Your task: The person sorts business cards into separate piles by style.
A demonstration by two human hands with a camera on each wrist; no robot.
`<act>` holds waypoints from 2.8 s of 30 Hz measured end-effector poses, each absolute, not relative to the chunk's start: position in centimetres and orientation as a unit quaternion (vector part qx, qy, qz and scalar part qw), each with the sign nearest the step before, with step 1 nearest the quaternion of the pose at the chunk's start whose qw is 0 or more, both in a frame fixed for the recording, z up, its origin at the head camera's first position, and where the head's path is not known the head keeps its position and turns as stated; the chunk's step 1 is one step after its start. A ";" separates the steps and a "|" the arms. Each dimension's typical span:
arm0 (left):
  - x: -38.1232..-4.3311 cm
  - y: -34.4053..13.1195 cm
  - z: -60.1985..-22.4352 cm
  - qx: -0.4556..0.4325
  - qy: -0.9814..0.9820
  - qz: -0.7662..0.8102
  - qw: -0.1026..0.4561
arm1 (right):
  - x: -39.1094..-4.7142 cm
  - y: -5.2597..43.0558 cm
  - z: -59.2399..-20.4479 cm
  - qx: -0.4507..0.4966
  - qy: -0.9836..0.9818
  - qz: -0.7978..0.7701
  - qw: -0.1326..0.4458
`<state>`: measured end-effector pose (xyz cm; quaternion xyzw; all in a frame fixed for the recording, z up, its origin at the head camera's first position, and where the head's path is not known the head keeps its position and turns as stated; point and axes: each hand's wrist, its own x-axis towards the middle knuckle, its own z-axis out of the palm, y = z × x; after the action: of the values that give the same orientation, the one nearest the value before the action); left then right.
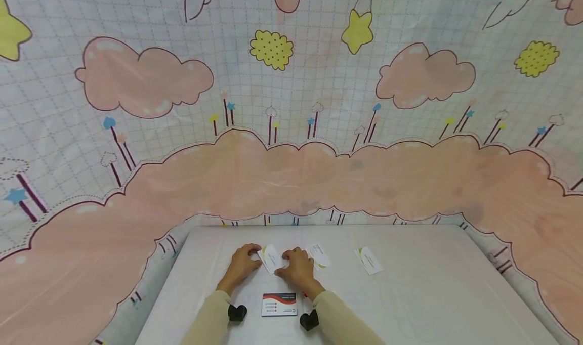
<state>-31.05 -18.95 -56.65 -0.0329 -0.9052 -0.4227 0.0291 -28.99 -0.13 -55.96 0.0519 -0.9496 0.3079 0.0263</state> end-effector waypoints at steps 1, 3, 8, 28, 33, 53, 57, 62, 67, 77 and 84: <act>-31.0 -19.0 -56.7 -0.032 -0.902 -0.430 0.026 | -29.0 -0.1 -56.0 0.051 -0.950 0.307 0.027; -31.0 -19.0 -56.6 -0.036 -0.900 -0.434 0.025 | -28.9 0.0 -56.0 0.051 -0.951 0.305 0.029; -31.0 -19.3 -56.7 -0.027 -0.900 -0.434 0.013 | -29.0 0.1 -56.3 0.050 -0.950 0.306 0.034; -30.5 -19.0 -56.0 -0.041 -0.871 -0.489 0.031 | -29.4 3.9 -55.3 0.137 -0.860 0.492 0.010; -30.0 -18.5 -55.5 -0.050 -0.854 -0.514 0.056 | -29.6 4.7 -54.5 0.148 -0.859 0.490 0.010; -28.8 -16.0 -53.6 -0.090 -0.856 -0.499 0.099 | -28.5 7.8 -53.0 0.163 -0.849 0.501 0.031; -28.6 -15.3 -53.3 -0.086 -0.852 -0.506 0.103 | -28.1 8.0 -52.6 0.148 -0.853 0.499 0.028; -28.4 -14.8 -53.4 -0.088 -0.854 -0.502 0.104 | -27.6 8.0 -52.3 0.131 -0.860 0.493 0.023; -28.3 -14.7 -53.5 -0.090 -0.853 -0.503 0.103 | -27.2 7.8 -52.2 0.131 -0.856 0.499 0.033; -28.1 -14.2 -53.6 -0.077 -0.848 -0.511 0.117 | -26.8 7.8 -52.6 0.114 -0.828 0.546 0.059; -27.9 -13.6 -53.4 -0.065 -0.843 -0.522 0.116 | -26.7 7.9 -52.4 0.101 -0.829 0.546 0.057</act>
<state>-27.87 -13.63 -53.39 -0.0648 -0.8425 -0.5220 0.1162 -26.75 7.86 -52.37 0.1013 -0.8295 0.5464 0.0566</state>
